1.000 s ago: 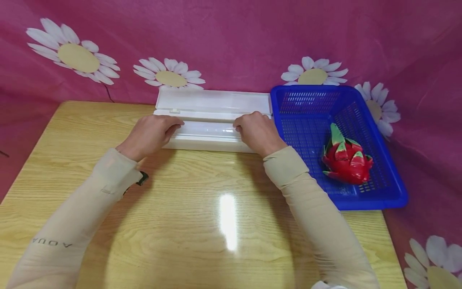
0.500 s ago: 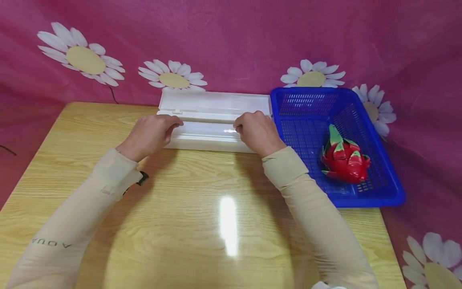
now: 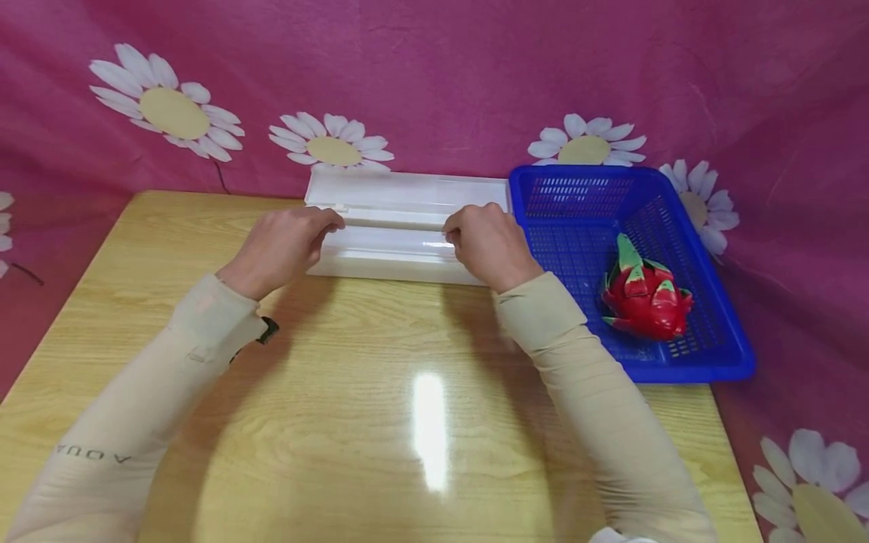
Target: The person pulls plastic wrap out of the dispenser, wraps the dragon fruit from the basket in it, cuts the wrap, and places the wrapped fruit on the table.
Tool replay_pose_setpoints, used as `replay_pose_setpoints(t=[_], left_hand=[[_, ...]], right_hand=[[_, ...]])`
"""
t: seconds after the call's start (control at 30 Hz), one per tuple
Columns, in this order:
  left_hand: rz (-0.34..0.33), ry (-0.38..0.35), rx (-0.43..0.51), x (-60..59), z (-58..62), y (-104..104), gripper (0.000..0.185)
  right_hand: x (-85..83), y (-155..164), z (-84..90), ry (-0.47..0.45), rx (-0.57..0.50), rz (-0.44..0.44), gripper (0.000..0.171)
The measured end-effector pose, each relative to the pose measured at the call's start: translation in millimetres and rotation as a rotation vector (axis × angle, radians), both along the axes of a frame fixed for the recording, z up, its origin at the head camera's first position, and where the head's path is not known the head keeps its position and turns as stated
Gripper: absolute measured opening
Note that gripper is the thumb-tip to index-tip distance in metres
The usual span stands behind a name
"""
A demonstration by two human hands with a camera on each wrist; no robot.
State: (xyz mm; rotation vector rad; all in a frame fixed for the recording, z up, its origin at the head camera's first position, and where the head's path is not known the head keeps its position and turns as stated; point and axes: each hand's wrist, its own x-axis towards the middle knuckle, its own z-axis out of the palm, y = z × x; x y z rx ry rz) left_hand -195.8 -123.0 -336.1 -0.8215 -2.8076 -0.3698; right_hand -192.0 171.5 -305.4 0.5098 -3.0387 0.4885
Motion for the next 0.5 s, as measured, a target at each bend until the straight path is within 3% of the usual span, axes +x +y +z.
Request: replay_pose_setpoints(t=[0.5], left_hand=[[0.036,0.051,0.008,13.7,21.1,2.4,0.027]], right_hand=[[11.9,1.6,19.5,0.056,-0.018,0.0,0.022]])
